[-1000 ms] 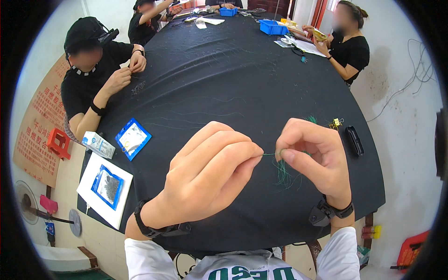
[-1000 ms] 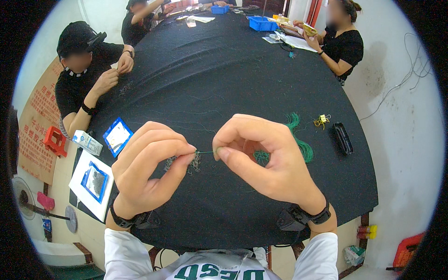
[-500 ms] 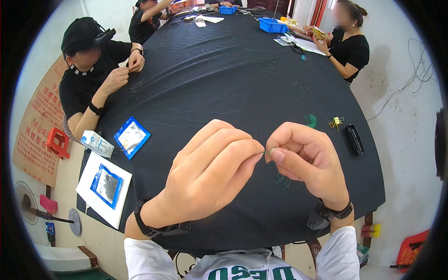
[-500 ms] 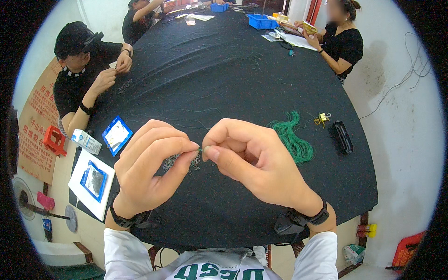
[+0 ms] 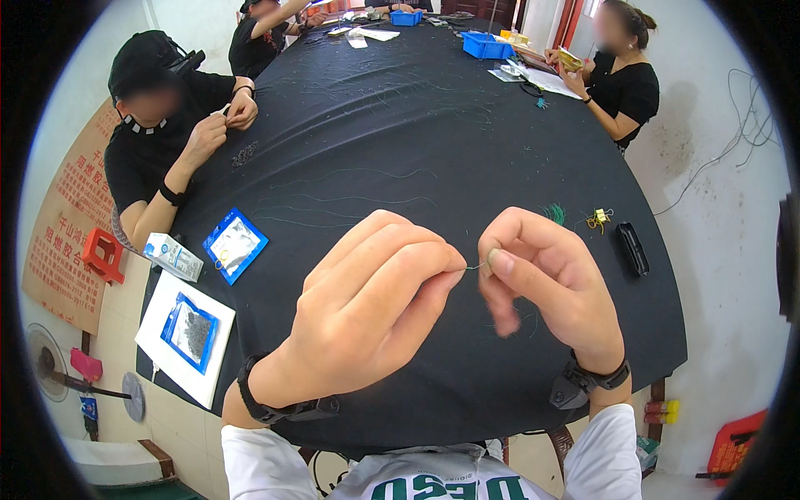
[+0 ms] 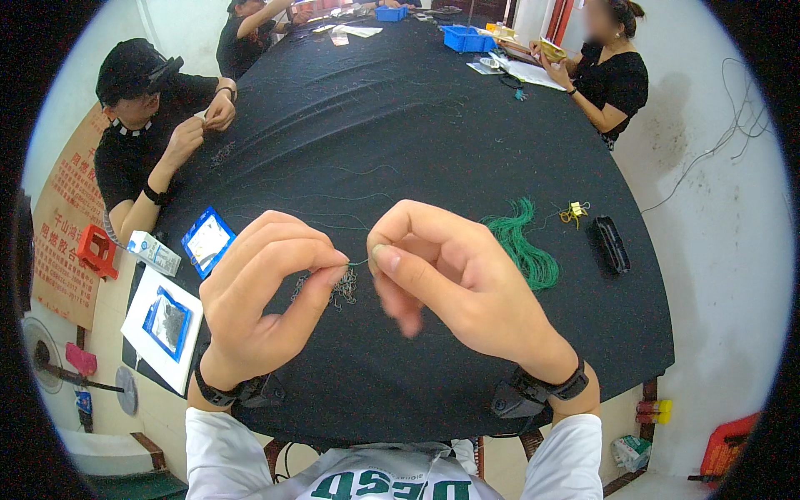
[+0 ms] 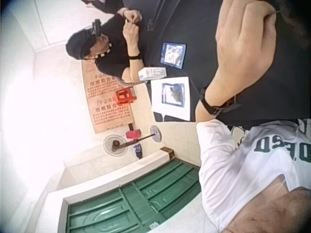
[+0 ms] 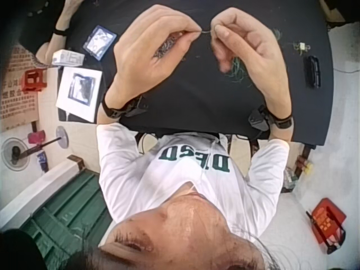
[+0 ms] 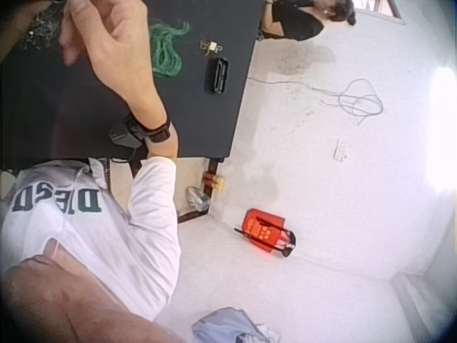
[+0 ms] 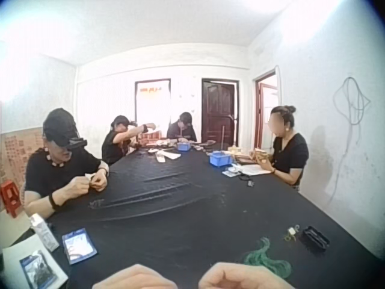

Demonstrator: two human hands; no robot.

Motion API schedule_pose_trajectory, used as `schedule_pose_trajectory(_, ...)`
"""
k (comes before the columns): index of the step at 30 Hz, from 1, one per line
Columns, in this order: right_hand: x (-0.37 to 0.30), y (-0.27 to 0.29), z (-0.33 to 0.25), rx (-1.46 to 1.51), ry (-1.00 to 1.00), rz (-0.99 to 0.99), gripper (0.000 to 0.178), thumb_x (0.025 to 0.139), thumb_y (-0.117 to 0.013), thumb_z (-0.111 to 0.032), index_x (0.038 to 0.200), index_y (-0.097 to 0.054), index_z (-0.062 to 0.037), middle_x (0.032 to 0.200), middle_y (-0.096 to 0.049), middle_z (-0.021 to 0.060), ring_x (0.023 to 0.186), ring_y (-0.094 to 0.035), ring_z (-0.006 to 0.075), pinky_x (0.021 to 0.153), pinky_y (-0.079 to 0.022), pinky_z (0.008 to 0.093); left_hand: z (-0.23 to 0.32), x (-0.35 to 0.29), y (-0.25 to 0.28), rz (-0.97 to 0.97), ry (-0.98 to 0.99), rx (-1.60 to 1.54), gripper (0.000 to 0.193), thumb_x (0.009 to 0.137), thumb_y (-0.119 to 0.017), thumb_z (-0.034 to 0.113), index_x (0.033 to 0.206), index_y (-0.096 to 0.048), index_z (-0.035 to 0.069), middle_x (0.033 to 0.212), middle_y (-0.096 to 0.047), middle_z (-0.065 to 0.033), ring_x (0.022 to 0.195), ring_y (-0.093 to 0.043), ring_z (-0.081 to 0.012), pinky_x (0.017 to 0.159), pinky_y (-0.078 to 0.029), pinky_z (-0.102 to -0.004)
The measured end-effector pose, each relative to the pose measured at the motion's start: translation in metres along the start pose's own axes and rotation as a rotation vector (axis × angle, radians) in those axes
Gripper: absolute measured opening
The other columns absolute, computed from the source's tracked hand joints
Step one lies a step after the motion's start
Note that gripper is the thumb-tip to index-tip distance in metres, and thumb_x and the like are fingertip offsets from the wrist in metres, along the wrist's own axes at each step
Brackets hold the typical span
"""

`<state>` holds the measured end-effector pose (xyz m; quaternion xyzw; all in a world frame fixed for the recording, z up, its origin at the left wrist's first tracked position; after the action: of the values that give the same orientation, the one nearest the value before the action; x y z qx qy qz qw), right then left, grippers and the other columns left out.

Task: The person assembles fishing tackle by hand by picking up small metal hooks from a pile and threading them onto a thin green line, repeating the process with multiple hooks while seated at a table.

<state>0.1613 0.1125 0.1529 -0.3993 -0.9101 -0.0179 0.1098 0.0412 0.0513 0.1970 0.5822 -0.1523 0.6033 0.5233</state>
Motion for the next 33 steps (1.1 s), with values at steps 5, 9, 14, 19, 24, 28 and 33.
schedule_pose_trajectory(5,-0.004,-0.006,0.004,0.048,-0.120,-0.147,0.011,0.093,-0.054,-0.012,0.094,-0.057,-0.0015,0.074,-0.055,-0.0029,0.060,-0.044,0.0001,0.052,-0.032,0.0164,-0.002,-0.001,0.000,-0.009,0.026,0.000,0.015,0.069,-0.067,-0.010,0.081,-0.062,-0.002,0.075,-0.063,-0.0120,0.068,-0.061,-0.0219,0.059,-0.047,-0.0283)
schedule_pose_trajectory(9,0.000,-0.009,0.006,0.011,-0.067,-0.137,0.010,0.092,-0.055,-0.010,0.094,-0.058,-0.0008,0.075,-0.055,-0.0037,0.061,-0.043,-0.0006,0.052,-0.031,0.0164,-0.009,-0.004,0.001,-0.029,0.092,-0.068,0.014,0.071,-0.066,-0.009,0.082,-0.062,-0.002,0.077,-0.062,-0.0121,0.067,-0.061,-0.0201,0.059,-0.047,-0.0269)
schedule_pose_trajectory(14,0.002,-0.008,0.001,-0.115,0.010,-0.123,0.007,0.091,-0.055,-0.006,0.092,-0.059,-0.0002,0.075,-0.056,-0.0031,0.062,-0.045,-0.0006,0.053,-0.032,0.0169,-0.011,-0.006,-0.003,-0.051,0.178,-0.214,0.011,0.074,-0.065,-0.008,0.083,-0.062,-0.002,0.077,-0.063,-0.0122,0.068,-0.061,-0.0175,0.059,-0.047,-0.0253)
schedule_pose_trajectory(19,-0.004,-0.002,-0.012,-0.456,0.181,0.032,0.005,0.089,-0.054,-0.001,0.090,-0.058,0.0007,0.071,-0.053,-0.0019,0.058,-0.043,-0.0003,0.051,-0.031,0.0177,-0.015,-0.007,-0.007,-0.081,0.209,-0.247,0.010,0.074,-0.065,-0.007,0.082,-0.062,-0.002,0.077,-0.063,-0.0121,0.068,-0.061,-0.0176,0.060,-0.047,-0.0251)
schedule_pose_trajectory(24,-0.004,0.007,-0.015,-0.434,0.218,0.064,0.005,0.091,-0.053,-0.004,0.090,-0.056,0.0002,0.069,-0.052,-0.0019,0.056,-0.042,0.0009,0.048,-0.030,0.0179,-0.010,-0.005,-0.002,-0.045,0.168,-0.179,0.011,0.073,-0.065,-0.008,0.082,-0.062,-0.002,0.078,-0.063,-0.0118,0.069,-0.061,-0.0186,0.061,-0.046,-0.0256)
schedule_pose_trajectory(28,0.003,0.003,-0.001,0.138,0.026,-0.056,0.017,0.096,-0.049,-0.018,0.090,-0.052,-0.0022,0.077,-0.057,0.0049,0.058,-0.049,0.0054,0.046,-0.037,0.0185,-0.006,-0.003,0.000,-0.013,0.105,-0.152,0.018,0.069,-0.065,-0.014,0.082,-0.060,-0.002,0.075,-0.061,-0.0109,0.065,-0.059,-0.0206,0.057,-0.047,-0.0270)
schedule_pose_trajectory(33,0.004,-0.007,-0.004,0.474,0.027,-0.177,0.026,0.099,-0.039,-0.028,0.082,-0.042,-0.0089,0.079,-0.054,0.0084,0.062,-0.057,0.0128,0.052,-0.049,0.0221,-0.008,-0.004,-0.002,-0.037,0.143,-0.189,0.013,0.072,-0.065,-0.010,0.082,-0.062,-0.002,0.077,-0.062,-0.0121,0.069,-0.060,-0.0200,0.061,-0.046,-0.0268)
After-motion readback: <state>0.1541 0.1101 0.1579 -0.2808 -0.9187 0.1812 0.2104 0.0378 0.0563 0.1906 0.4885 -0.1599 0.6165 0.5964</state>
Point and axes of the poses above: each hand's wrist, its own x-axis towards the middle knuckle, its own y-axis out of the back of the hand, z = x × y, the point moved 8 cm from there along x, towards the middle knuckle
